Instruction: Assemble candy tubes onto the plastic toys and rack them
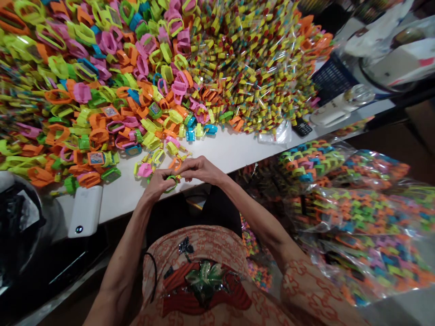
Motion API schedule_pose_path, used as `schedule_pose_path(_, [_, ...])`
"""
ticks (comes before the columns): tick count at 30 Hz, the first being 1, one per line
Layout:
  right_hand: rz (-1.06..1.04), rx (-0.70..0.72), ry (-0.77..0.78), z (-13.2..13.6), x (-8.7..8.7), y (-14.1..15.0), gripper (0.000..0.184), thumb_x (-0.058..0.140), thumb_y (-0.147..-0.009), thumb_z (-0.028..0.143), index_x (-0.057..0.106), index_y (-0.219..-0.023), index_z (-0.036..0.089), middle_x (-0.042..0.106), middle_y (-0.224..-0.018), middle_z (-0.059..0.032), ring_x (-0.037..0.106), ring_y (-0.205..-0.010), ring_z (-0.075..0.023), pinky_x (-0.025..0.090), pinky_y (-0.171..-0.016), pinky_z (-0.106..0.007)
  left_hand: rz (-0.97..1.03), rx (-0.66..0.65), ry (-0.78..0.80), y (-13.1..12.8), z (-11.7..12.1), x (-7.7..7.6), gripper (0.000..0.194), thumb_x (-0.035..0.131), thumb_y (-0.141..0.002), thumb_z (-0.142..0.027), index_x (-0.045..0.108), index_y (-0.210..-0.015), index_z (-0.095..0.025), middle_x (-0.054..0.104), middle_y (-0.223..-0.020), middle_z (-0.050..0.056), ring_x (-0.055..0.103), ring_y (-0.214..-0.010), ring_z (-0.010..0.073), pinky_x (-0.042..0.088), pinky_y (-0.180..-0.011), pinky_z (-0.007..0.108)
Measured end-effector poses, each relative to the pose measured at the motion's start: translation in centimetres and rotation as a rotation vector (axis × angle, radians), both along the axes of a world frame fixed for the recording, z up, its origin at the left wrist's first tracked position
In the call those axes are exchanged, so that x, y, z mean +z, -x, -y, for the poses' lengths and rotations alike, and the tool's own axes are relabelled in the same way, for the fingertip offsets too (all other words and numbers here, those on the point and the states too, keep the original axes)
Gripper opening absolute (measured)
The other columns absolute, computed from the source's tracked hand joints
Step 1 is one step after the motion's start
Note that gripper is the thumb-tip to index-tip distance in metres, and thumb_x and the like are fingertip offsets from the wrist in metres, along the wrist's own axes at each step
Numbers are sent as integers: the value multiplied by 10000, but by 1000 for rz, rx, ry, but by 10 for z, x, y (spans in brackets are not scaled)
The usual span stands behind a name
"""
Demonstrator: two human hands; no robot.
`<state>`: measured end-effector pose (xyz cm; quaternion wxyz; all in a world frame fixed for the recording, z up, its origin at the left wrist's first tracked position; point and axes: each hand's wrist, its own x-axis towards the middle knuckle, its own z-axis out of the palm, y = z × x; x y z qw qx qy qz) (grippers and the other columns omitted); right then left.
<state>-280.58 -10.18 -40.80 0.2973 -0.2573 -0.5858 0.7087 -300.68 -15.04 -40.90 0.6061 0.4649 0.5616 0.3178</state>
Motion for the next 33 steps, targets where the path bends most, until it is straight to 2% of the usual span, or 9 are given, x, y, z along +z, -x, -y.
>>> schedule_pose_path(4, [32,-1,-92,1,-3,-2,222,798,-826,385,828,-887,174,682,-806,-23,600,-617,-95,506,-578,-238,12,-72,-15,3,3,-2,279,721,-638,-442,710,-681,-167,461,-527,-25,353,-509,98,235,-497,236])
schedule_pose_path(9, [134,-60,-278,4,-1,1,246,744,-895,428,836,-889,200,678,-788,-41,606,-708,-144,503,-644,-277,-96,-117,-200,4,4,3,341,691,-747,-528,694,-716,-189,561,-663,-1,453,-624,135,335,-575,254])
schedule_pose_path(17, [192,-140,-449,-11,-2,41,148,718,-912,317,826,-877,221,700,-835,-48,643,-801,-179,523,-759,-311,-305,-140,-422,36,-15,12,322,650,-794,-520,639,-670,-223,555,-649,6,505,-660,170,404,-670,294])
schedule_pose_path(19, [234,-208,-434,-18,-5,54,137,705,-915,280,823,-945,217,722,-890,-48,664,-834,-184,543,-803,-319,-376,-45,-501,50,-19,13,290,694,-763,-520,701,-819,-236,660,-810,41,588,-804,214,463,-777,319])
schedule_pose_path(22, [314,-365,-431,-31,-16,60,292,637,-963,249,758,-1227,212,741,-1176,-82,693,-1050,-204,544,-973,-345,-571,275,-641,83,-18,7,376,699,-767,-499,699,-1033,-234,691,-1080,97,613,-1047,289,478,-1001,424])
schedule_pose_path(25, [504,-489,-534,-45,-29,38,369,609,-991,248,688,-1348,198,664,-1399,-119,598,-1313,-234,458,-1140,-372,-914,488,-609,126,-12,-13,259,632,-761,-477,640,-875,-244,599,-855,74,590,-1065,385,412,-1067,661])
schedule_pose_path(27, [675,-549,-526,-54,-34,11,338,577,-998,227,698,-1310,176,651,-1405,-141,626,-1249,-234,476,-1107,-365,-1018,410,-571,149,-5,-27,303,677,-676,-517,544,-737,-252,480,-736,54,560,-1067,449,374,-1028,759])
schedule_pose_path(29, [857,-630,-471,-66,-35,-19,331,527,-995,190,700,-1274,156,647,-1384,-160,655,-1134,-232,512,-1024,-361,-1030,363,-605,160,2,-36,344,689,-638,-483,442,-658,-245,384,-666,43,552,-1027,448,394,-985,738])
schedule_pose_path(33, [1151,-777,-445,-97,-29,-57,344,451,-966,128,705,-1198,110,660,-1323,-180,592,-1212,-255,478,-996,-346,-1035,413,-591,158,7,-33,359,670,-623,-403,351,-629,-238,313,-617,25,560,-874,364,461,-859,557])
